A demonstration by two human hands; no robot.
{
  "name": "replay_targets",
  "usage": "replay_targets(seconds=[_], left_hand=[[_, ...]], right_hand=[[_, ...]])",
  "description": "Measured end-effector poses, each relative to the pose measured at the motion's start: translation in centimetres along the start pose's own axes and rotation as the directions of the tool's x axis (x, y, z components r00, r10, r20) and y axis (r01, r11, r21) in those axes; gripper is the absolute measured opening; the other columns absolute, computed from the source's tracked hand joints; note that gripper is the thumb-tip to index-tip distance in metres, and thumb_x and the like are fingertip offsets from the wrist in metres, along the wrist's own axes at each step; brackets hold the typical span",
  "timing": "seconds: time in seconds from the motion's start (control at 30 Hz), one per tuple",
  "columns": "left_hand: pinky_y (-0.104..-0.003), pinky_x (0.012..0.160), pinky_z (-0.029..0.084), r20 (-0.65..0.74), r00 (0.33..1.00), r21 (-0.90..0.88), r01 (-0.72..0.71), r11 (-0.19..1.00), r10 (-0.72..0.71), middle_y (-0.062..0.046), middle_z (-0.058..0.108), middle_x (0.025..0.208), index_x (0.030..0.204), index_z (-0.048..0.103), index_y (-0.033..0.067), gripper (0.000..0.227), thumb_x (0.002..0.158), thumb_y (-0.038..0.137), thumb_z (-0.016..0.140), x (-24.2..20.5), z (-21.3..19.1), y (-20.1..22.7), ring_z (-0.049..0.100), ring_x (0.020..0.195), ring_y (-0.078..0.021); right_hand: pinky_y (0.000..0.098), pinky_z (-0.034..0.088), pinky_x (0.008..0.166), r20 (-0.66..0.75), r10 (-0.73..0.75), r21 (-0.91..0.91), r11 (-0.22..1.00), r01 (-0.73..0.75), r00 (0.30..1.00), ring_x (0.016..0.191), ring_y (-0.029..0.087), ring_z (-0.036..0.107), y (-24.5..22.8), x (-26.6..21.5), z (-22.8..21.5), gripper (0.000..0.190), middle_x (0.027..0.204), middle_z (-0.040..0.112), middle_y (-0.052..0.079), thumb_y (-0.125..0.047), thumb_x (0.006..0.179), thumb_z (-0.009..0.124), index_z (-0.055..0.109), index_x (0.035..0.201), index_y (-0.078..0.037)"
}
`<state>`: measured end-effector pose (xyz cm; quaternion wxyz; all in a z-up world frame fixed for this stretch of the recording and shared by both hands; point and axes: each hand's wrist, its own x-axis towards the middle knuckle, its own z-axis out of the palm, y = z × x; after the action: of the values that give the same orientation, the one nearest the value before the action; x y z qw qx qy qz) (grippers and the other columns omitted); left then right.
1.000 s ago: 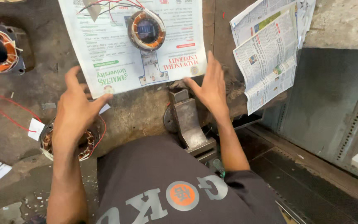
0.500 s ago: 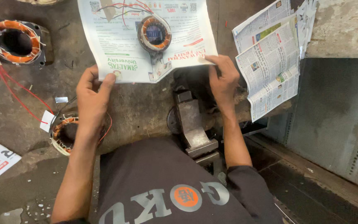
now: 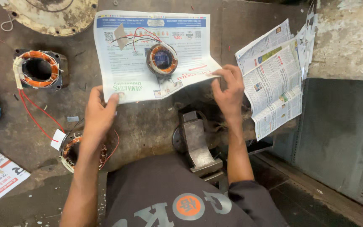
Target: The person handles small white paper tags and wires attached to motor stators on a workbench. They then retrieve a newspaper, tear off a sheet, and wrap it around one of the motor stators to protect the windings.
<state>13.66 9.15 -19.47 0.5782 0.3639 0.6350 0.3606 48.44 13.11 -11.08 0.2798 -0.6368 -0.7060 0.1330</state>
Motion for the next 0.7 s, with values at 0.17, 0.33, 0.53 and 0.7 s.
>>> replay_targets(seconds=[0.17, 0.33, 0.53, 0.7], left_hand=[[-0.034, 0.081, 0.055, -0.102, 0.978, 0.440, -0.122, 0.890, 0.184, -0.010, 0.069, 0.119, 0.143, 0.039, 0.0021, 0.064, 0.098, 0.034, 0.071, 3.6, -1.5, 3.8, 0.068, 0.100, -0.0224], [-0.044, 0.079, 0.053, 0.050, 0.805, 0.861, -0.334, 0.383, 0.591, -0.010, 0.068, 0.105, 0.114, 0.055, 0.0124, 0.026, 0.107, 0.028, 0.075, 2.7, 3.0, 10.4, 0.064, 0.100, -0.0309], [-0.040, 0.105, 0.046, 0.441, 0.449, 0.718, -0.696, -0.006, 0.777, -0.010, 0.071, 0.126, 0.134, 0.063, 0.0085, 0.042, 0.093, 0.015, 0.071, 6.9, 7.5, 14.1, 0.057, 0.131, -0.0280], [-0.050, 0.089, 0.052, 0.649, 0.737, 0.719, -0.675, 0.166, 0.188, -0.015, 0.076, 0.095, 0.105, 0.077, 0.0102, 0.028, 0.079, 0.021, 0.076, 15.4, 7.0, 14.4, 0.070, 0.099, -0.0361]], right_hand=[[0.0457, 0.051, 0.097, -0.047, -0.221, -0.227, 0.952, 0.205, 0.974, 0.113, 0.035, 0.060, -3.0, -1.0, -0.3, 0.033, 0.115, 0.065, 0.012, 0.005, 0.081, 0.079, 0.072, 0.110, -0.008], [0.0345, 0.060, 0.088, -0.055, -0.127, 0.198, 0.971, 0.136, 0.990, 0.105, 0.024, 0.069, -5.0, 0.6, 2.8, 0.029, 0.121, 0.066, 0.012, 0.006, 0.090, 0.075, 0.069, 0.116, -0.006], [0.0288, 0.063, 0.081, 0.046, 0.127, 0.624, 0.771, -0.127, 0.991, 0.099, 0.014, 0.074, -4.8, 1.8, 6.5, 0.019, 0.116, 0.071, 0.008, 0.001, 0.103, 0.067, 0.063, 0.121, -0.006], [0.0376, 0.058, 0.089, 0.134, -0.084, 0.338, 0.941, 0.034, 0.987, 0.106, 0.021, 0.071, -5.6, 4.4, 7.7, 0.021, 0.112, 0.076, 0.007, -0.007, 0.100, 0.070, 0.067, 0.121, -0.007]])
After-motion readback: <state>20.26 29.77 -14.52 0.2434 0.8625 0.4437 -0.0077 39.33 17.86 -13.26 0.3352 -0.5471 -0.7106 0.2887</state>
